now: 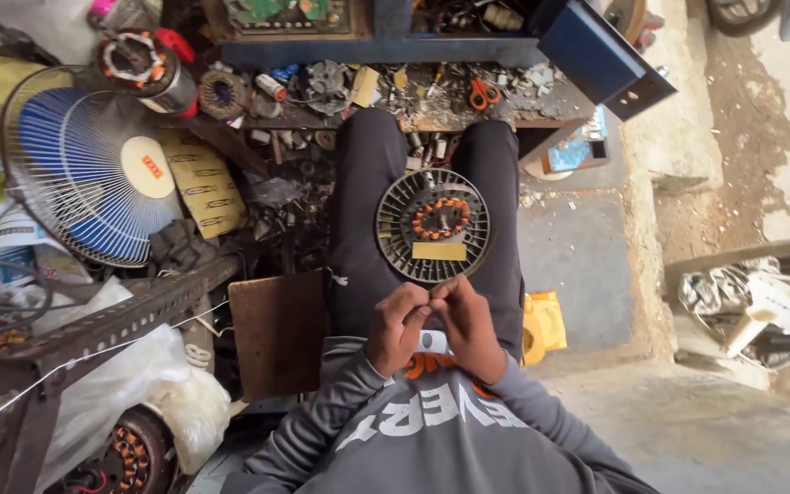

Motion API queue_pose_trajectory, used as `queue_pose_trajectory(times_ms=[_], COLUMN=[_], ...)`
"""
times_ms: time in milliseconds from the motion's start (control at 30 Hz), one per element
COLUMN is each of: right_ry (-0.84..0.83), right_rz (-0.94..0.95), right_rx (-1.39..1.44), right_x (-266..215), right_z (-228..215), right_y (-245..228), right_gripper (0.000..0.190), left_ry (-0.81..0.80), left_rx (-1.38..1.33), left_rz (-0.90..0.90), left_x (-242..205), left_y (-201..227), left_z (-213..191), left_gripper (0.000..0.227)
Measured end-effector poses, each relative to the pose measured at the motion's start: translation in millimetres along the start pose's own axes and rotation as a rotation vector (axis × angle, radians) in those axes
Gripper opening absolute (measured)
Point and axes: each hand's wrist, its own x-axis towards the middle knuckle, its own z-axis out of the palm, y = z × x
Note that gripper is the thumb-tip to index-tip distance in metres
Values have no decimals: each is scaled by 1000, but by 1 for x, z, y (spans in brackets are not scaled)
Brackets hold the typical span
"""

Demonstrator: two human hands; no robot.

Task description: Insulating the stator of a ceiling fan motor by inserting yellow insulation strips into the slots.

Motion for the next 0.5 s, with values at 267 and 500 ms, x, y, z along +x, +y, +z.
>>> queue_pose_trajectory(times_ms=[267,500], right_ry=[0,-29], right_rz=[158,188], right_rx=[120,236], right_x=[1,-9], right_z=[-6,-18], right_y=[-5,23], right_gripper=[6,3], left_ry=[22,-35], left_rx=[52,365], left_rz=[58,136], left_x=[-3,-18], left_y=[-4,-24], left_z=[8,7], left_gripper=[12,14])
